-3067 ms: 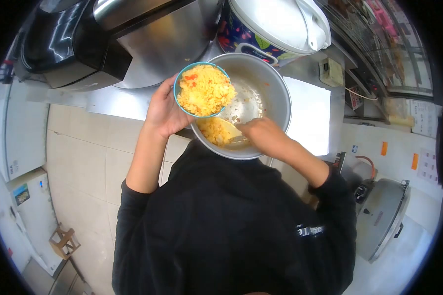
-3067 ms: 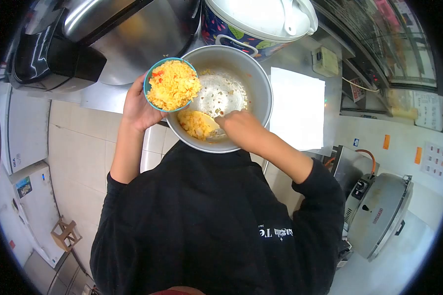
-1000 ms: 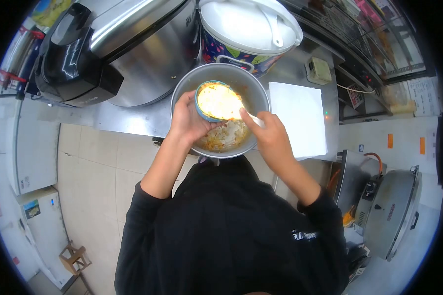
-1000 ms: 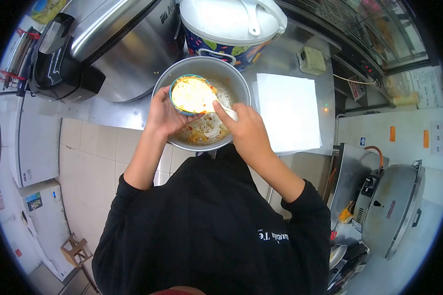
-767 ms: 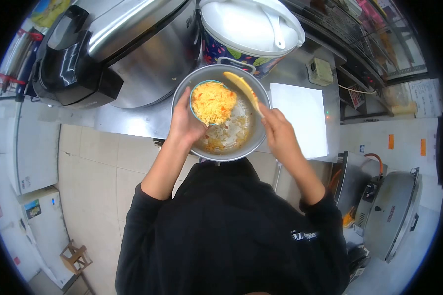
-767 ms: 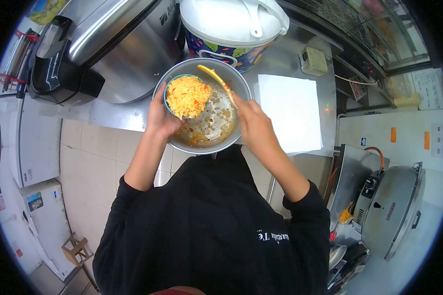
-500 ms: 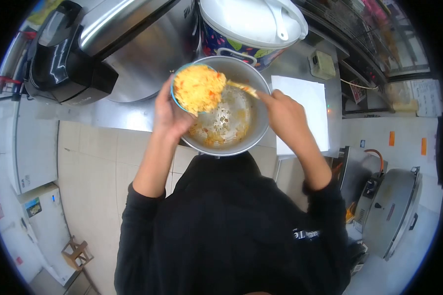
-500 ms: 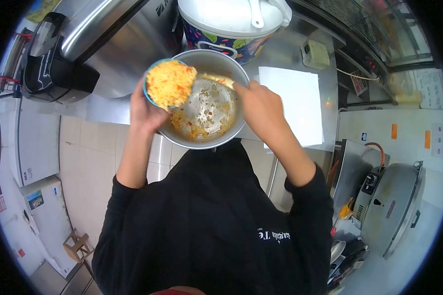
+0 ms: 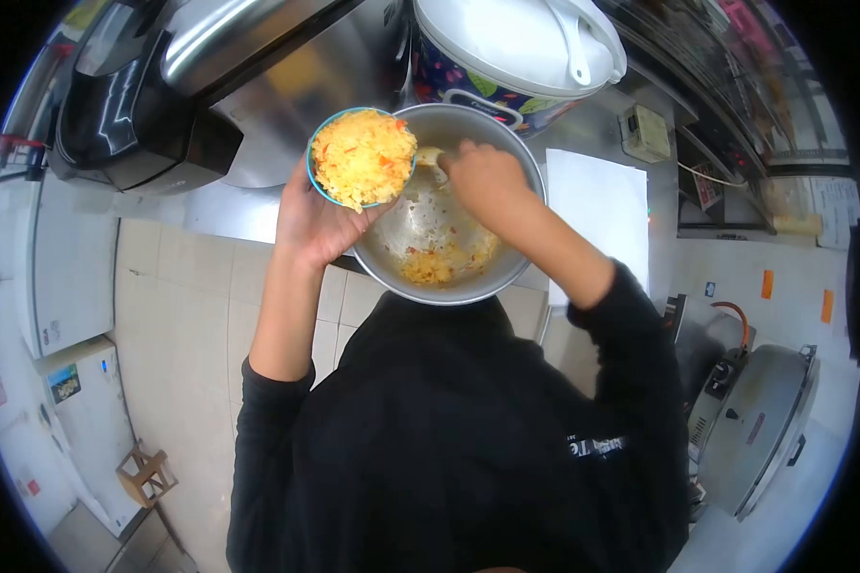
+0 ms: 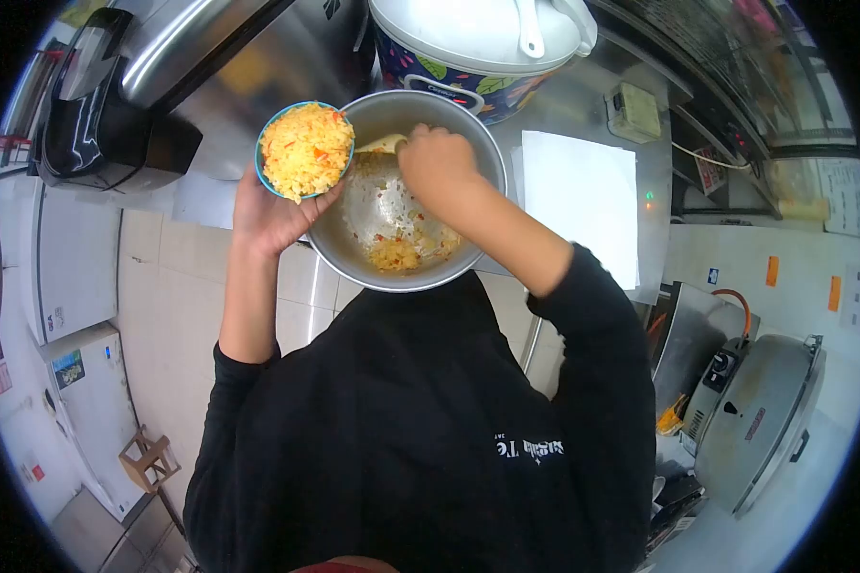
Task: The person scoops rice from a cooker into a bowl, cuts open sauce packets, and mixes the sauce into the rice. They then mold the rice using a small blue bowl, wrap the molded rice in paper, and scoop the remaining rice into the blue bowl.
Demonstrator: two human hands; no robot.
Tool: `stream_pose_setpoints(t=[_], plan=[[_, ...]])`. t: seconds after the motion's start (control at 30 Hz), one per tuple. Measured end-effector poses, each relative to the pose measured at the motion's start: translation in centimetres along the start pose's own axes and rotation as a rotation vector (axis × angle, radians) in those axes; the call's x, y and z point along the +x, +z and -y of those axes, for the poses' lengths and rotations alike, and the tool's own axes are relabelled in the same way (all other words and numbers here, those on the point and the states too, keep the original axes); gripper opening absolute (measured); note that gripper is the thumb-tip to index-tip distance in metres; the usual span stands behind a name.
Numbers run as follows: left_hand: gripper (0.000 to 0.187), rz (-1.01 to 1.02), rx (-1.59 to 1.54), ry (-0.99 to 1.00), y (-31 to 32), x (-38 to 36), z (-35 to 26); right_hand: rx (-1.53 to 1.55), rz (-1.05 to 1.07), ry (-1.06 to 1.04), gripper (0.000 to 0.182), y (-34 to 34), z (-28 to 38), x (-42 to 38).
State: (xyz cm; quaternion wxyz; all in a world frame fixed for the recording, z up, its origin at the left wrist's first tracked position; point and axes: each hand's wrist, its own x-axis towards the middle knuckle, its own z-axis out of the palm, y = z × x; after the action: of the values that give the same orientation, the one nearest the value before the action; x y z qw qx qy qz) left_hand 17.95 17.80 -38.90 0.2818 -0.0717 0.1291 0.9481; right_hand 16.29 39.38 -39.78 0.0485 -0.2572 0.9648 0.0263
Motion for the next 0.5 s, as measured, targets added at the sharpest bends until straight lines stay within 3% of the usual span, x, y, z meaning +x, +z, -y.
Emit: stream_pose_setpoints(t=[0.03,0.07,0.17,0.27,0.37,0.47,0.5], plan=[[0.055,0.0,-0.02,-0.009,0.1,0.0,0.1,-0.045,-0.055,0.014,0.015,1.2,0.2,0.9],[0.055,0.0,-0.039,-0.018,0.1,0.1,0.0,-0.086,0.097,-0.074,0.025,1.4,0.6,0.2],[0.055,0.034,-0.112,-0.035,-0.1,0.1,-0.2,-0.043,0.351,-0.3,0.023,-1.6,0.2,-5.0],[0.057,-0.031,0.067,-0.018,-0.1,-0.1,-0.2,-0.006,0.268,-0.136,0.023,-2.7,-0.8,-3.3],[0.058,0.021,-0.016,-0.061,-1.3,-0.1,0.1,-0.088,0.143,-0.005,0.024,0.7,-1.7,0.4],[0.055,0.172,-0.074,-0.075,-2.1,-0.3,0.1,-0.02,0.341,-0.18,0.021,-2.1,-0.4,-4.5],[0.056,0.156,-0.049,-0.064,-2.1,-0.3,0.1,-0.007,0.307,-0.18,0.021,-2.5,-0.3,-4.5]])
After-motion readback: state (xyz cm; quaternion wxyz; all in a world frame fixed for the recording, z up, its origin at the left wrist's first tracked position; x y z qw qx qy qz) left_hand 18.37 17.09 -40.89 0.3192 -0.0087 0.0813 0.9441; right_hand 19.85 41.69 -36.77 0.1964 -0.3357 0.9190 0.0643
